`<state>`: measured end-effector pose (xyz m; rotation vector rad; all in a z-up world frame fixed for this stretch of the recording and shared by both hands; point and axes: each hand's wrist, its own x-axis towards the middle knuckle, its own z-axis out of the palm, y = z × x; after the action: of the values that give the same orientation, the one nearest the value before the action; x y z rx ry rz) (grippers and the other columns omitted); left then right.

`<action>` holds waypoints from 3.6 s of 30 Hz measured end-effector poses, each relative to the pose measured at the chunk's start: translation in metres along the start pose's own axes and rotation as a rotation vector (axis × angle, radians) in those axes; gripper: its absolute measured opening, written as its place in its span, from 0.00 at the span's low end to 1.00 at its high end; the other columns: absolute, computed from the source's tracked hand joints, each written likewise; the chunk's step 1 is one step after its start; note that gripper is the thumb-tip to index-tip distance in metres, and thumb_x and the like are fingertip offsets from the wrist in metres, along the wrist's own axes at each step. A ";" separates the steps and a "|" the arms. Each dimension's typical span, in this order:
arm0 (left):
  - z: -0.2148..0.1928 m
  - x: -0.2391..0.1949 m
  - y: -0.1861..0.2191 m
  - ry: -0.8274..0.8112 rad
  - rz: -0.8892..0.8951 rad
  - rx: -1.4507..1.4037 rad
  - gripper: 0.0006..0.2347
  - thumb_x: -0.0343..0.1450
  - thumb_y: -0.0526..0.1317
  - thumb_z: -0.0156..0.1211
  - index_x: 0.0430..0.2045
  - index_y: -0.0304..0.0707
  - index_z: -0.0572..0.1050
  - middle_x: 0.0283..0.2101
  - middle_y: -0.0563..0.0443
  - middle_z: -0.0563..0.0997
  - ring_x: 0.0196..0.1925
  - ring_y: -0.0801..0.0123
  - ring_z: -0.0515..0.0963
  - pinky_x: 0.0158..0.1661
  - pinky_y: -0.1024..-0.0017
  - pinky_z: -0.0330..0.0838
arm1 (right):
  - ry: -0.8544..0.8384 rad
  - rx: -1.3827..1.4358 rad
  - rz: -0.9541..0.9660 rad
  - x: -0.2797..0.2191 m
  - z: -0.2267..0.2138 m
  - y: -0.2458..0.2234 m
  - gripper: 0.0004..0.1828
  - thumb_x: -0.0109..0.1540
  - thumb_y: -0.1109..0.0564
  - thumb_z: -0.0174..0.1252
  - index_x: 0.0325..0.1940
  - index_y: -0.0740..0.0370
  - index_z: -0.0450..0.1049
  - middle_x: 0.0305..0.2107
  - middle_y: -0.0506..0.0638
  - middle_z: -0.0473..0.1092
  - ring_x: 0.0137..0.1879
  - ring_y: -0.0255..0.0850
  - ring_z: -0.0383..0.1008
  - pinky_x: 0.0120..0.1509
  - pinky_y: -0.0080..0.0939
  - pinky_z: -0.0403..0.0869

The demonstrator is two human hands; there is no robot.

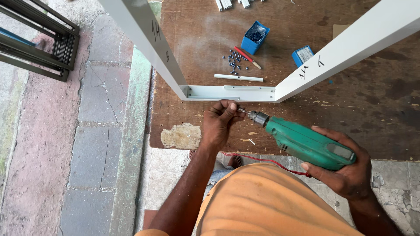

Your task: The person assembles a metal frame by aligning the pieces, inserting screws into the joints by hand, and securing them with an electric drill before lifting the completed frame.

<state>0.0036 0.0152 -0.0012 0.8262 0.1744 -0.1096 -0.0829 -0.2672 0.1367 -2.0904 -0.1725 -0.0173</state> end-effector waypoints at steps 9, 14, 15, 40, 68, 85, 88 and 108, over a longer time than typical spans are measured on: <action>-0.036 0.030 -0.024 0.108 0.292 1.004 0.06 0.70 0.41 0.66 0.37 0.43 0.83 0.40 0.52 0.86 0.42 0.65 0.85 0.45 0.65 0.83 | 0.132 0.136 0.033 0.003 0.010 0.010 0.41 0.51 0.60 0.70 0.67 0.71 0.70 0.51 0.59 0.75 0.55 0.42 0.78 0.60 0.40 0.77; -0.082 0.070 -0.005 -0.078 0.770 1.681 0.10 0.64 0.41 0.72 0.37 0.43 0.85 0.40 0.50 0.84 0.43 0.63 0.79 0.48 0.63 0.76 | 0.181 0.162 0.038 0.007 0.008 0.011 0.40 0.52 0.59 0.70 0.68 0.71 0.70 0.52 0.59 0.75 0.55 0.41 0.78 0.62 0.40 0.76; -0.085 0.073 -0.002 -0.112 0.822 1.675 0.09 0.62 0.40 0.72 0.34 0.45 0.85 0.39 0.51 0.84 0.44 0.62 0.79 0.48 0.62 0.75 | 0.185 0.173 0.033 0.007 0.008 0.012 0.40 0.52 0.60 0.71 0.68 0.72 0.69 0.52 0.59 0.75 0.55 0.41 0.78 0.62 0.40 0.76; -0.121 0.103 -0.019 -0.149 0.749 1.501 0.06 0.65 0.31 0.67 0.26 0.49 0.84 0.37 0.58 0.86 0.42 0.67 0.81 0.45 0.68 0.79 | 0.117 0.036 0.045 0.021 0.022 0.001 0.38 0.53 0.61 0.69 0.67 0.73 0.70 0.49 0.61 0.77 0.53 0.43 0.80 0.59 0.42 0.78; -0.130 0.102 0.000 -0.128 0.533 1.377 0.16 0.63 0.34 0.71 0.39 0.45 0.71 0.36 0.60 0.84 0.45 0.62 0.81 0.42 0.61 0.78 | -0.402 -0.613 0.130 0.174 0.104 -0.048 0.42 0.43 0.52 0.76 0.61 0.56 0.74 0.43 0.57 0.79 0.49 0.47 0.81 0.57 0.47 0.76; -0.130 0.100 0.001 -0.129 0.562 1.389 0.16 0.62 0.31 0.70 0.39 0.44 0.71 0.36 0.58 0.85 0.44 0.62 0.81 0.41 0.62 0.79 | -0.472 -0.673 0.188 0.186 0.109 -0.056 0.42 0.44 0.51 0.76 0.62 0.51 0.73 0.41 0.57 0.79 0.47 0.47 0.82 0.56 0.49 0.78; -0.128 0.100 0.001 -0.126 0.542 1.380 0.15 0.62 0.32 0.71 0.39 0.44 0.71 0.35 0.58 0.84 0.44 0.62 0.81 0.41 0.62 0.79 | -0.491 -0.749 0.191 0.194 0.113 -0.064 0.44 0.43 0.50 0.76 0.63 0.48 0.72 0.43 0.57 0.79 0.48 0.49 0.81 0.56 0.50 0.78; -0.136 0.104 -0.009 -0.126 0.505 1.401 0.12 0.66 0.34 0.66 0.41 0.45 0.73 0.37 0.56 0.85 0.44 0.61 0.81 0.45 0.60 0.75 | -0.899 -1.113 -0.096 0.239 0.155 -0.116 0.45 0.45 0.54 0.75 0.66 0.42 0.70 0.38 0.52 0.78 0.41 0.50 0.81 0.48 0.52 0.79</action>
<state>0.0892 0.1067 -0.1185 2.2225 -0.2896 0.2326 0.1298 -0.0489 0.1784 -3.0287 -0.9822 0.9773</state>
